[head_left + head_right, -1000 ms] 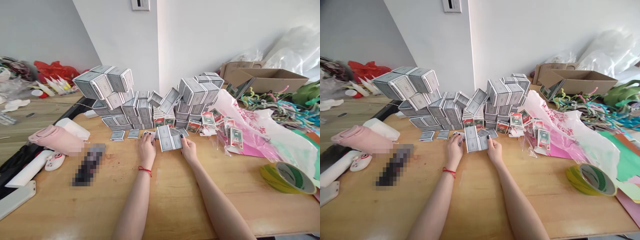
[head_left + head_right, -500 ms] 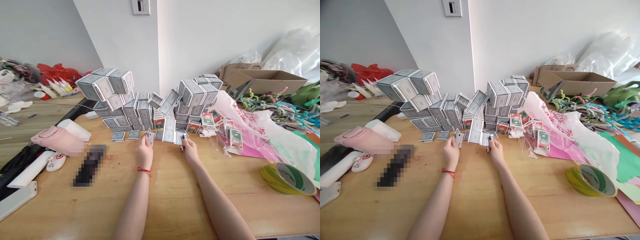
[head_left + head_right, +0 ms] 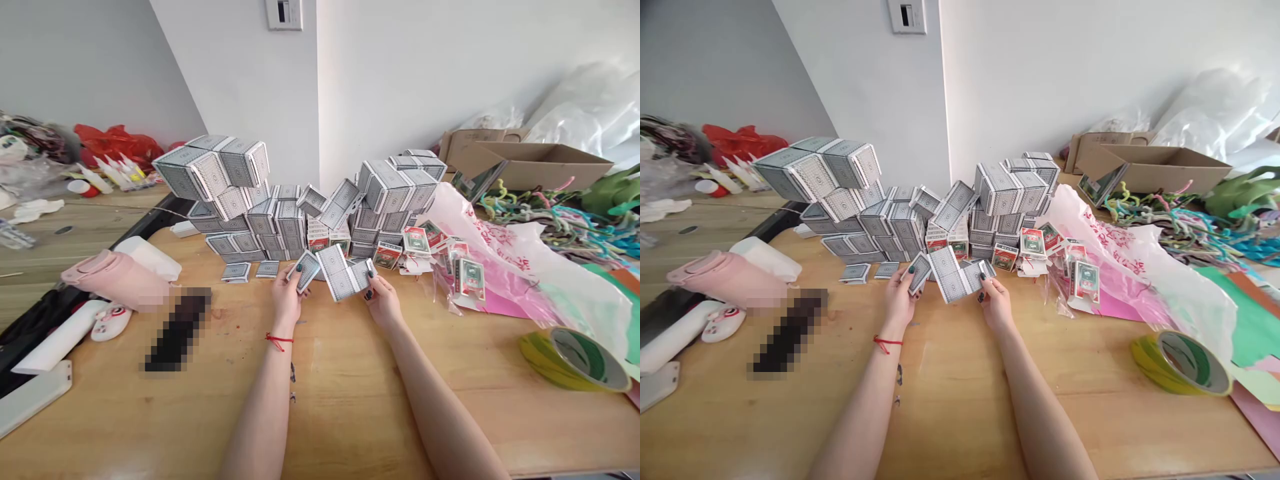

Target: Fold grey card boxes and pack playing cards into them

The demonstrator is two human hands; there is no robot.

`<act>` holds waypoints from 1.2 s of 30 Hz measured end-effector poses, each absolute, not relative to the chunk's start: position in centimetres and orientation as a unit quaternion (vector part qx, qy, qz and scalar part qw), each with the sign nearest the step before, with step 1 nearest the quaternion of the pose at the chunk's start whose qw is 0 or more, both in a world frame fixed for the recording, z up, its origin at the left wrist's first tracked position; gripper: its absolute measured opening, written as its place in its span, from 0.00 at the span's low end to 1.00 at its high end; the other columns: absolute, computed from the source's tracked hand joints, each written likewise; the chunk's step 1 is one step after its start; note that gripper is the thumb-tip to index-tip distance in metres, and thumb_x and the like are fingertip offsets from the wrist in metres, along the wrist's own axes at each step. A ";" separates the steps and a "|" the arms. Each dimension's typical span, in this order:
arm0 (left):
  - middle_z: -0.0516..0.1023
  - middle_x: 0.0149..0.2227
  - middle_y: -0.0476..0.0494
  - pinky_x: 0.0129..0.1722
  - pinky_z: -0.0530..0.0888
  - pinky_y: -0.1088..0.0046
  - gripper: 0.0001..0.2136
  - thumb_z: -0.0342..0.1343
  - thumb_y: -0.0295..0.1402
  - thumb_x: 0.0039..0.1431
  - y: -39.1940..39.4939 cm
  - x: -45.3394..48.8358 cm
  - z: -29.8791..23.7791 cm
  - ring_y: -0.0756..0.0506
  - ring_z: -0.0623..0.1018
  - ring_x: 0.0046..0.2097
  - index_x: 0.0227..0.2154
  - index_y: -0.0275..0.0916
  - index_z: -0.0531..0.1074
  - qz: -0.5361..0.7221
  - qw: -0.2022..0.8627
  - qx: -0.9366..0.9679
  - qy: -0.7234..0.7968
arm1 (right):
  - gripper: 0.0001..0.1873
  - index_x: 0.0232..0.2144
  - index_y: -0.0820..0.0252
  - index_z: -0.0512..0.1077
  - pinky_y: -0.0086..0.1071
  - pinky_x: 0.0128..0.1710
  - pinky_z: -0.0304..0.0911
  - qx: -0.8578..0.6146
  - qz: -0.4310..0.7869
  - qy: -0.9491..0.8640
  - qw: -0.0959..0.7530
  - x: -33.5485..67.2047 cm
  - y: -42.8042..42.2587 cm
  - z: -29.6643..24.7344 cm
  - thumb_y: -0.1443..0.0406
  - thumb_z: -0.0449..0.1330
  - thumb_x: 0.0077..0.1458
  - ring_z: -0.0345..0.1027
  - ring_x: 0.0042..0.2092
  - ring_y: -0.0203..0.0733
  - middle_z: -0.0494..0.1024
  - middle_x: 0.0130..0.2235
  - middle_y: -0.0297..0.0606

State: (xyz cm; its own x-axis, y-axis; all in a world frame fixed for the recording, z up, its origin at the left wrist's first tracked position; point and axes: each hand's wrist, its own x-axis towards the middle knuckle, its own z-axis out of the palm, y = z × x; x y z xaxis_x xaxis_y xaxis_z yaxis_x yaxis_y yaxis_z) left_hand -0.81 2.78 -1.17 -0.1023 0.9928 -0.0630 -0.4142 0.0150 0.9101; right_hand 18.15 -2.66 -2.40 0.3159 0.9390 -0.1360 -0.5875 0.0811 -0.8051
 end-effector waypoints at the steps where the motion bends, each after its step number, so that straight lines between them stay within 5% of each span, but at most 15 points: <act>1: 0.71 0.22 0.52 0.16 0.64 0.81 0.16 0.60 0.36 0.42 2.8 -0.8 -1.1 0.54 0.69 0.18 0.35 0.37 0.68 0.602 0.600 0.343 0.399 | 0.10 0.20 0.59 0.67 0.24 0.20 0.56 -0.400 0.545 -0.198 0.710 18.3 -2.6 -2.4 0.61 0.64 0.41 0.59 0.20 0.30 0.66 0.18 0.27; 4: 0.75 0.32 0.45 0.26 0.71 0.77 0.13 0.60 0.31 0.40 2.7 -0.7 -1.1 0.49 0.76 0.31 0.33 0.37 0.71 0.592 0.642 0.349 0.341 | 0.09 0.28 0.58 0.70 0.25 0.24 0.62 -0.393 0.554 -0.141 0.720 18.5 -2.5 -2.2 0.61 0.62 0.42 0.66 0.26 0.33 0.75 0.27 0.30; 9: 0.70 0.48 0.42 0.40 0.72 0.68 0.04 0.57 0.27 0.41 2.6 -0.1 -1.7 0.42 0.71 0.48 0.24 0.37 0.75 0.593 0.632 0.388 0.314 | 0.09 0.33 0.61 0.70 0.25 0.23 0.65 -0.426 0.553 -0.052 0.714 18.4 -2.5 -2.1 0.62 0.57 0.48 0.70 0.27 0.35 0.77 0.29 0.33; 15: 0.74 0.42 0.40 0.40 0.73 0.64 0.13 0.54 0.27 0.42 2.1 0.1 -1.6 0.42 0.74 0.44 0.34 0.36 0.75 0.523 0.663 0.411 0.342 | 0.14 0.31 0.60 0.68 0.24 0.12 0.60 -0.422 0.539 -0.095 0.723 18.1 -2.2 -2.7 0.55 0.59 0.47 0.65 0.18 0.32 0.75 0.23 0.32; 24: 0.75 0.40 0.38 0.34 0.74 0.70 0.17 0.53 0.32 0.44 1.8 -0.1 -0.8 0.43 0.74 0.41 0.39 0.33 0.73 0.510 0.644 0.436 0.366 | 0.12 0.27 0.61 0.69 0.21 0.14 0.64 -0.406 0.535 -0.140 0.728 18.3 -2.2 -2.6 0.64 0.66 0.39 0.63 0.18 0.28 0.74 0.22 0.29; 29: 0.76 0.35 0.45 0.30 0.72 0.76 0.31 0.57 0.31 0.44 1.6 0.3 -0.6 0.49 0.75 0.35 0.54 0.44 0.58 0.525 0.630 0.434 0.374 | 0.13 0.28 0.60 0.68 0.21 0.14 0.63 -0.406 0.521 -0.133 0.739 18.2 -2.2 -2.6 0.64 0.67 0.38 0.64 0.19 0.29 0.75 0.25 0.30; 36: 0.76 0.33 0.43 0.30 0.72 0.76 0.20 0.60 0.33 0.41 1.9 0.5 -1.2 0.47 0.75 0.36 0.41 0.36 0.71 0.511 0.630 0.416 0.411 | 0.16 0.29 0.60 0.68 0.23 0.17 0.67 -0.400 0.518 -0.160 0.739 18.1 -2.2 -2.4 0.64 0.68 0.35 0.68 0.23 0.32 0.76 0.28 0.31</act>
State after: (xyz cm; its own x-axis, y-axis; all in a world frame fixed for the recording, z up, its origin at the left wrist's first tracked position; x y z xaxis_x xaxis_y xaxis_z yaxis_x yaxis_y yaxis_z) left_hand 0.47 1.94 -1.22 0.1410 0.9856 -0.0929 -0.3016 0.1321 0.9442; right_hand 18.11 -2.19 -2.39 0.4125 0.8937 -0.1766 -0.6372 0.1445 -0.7570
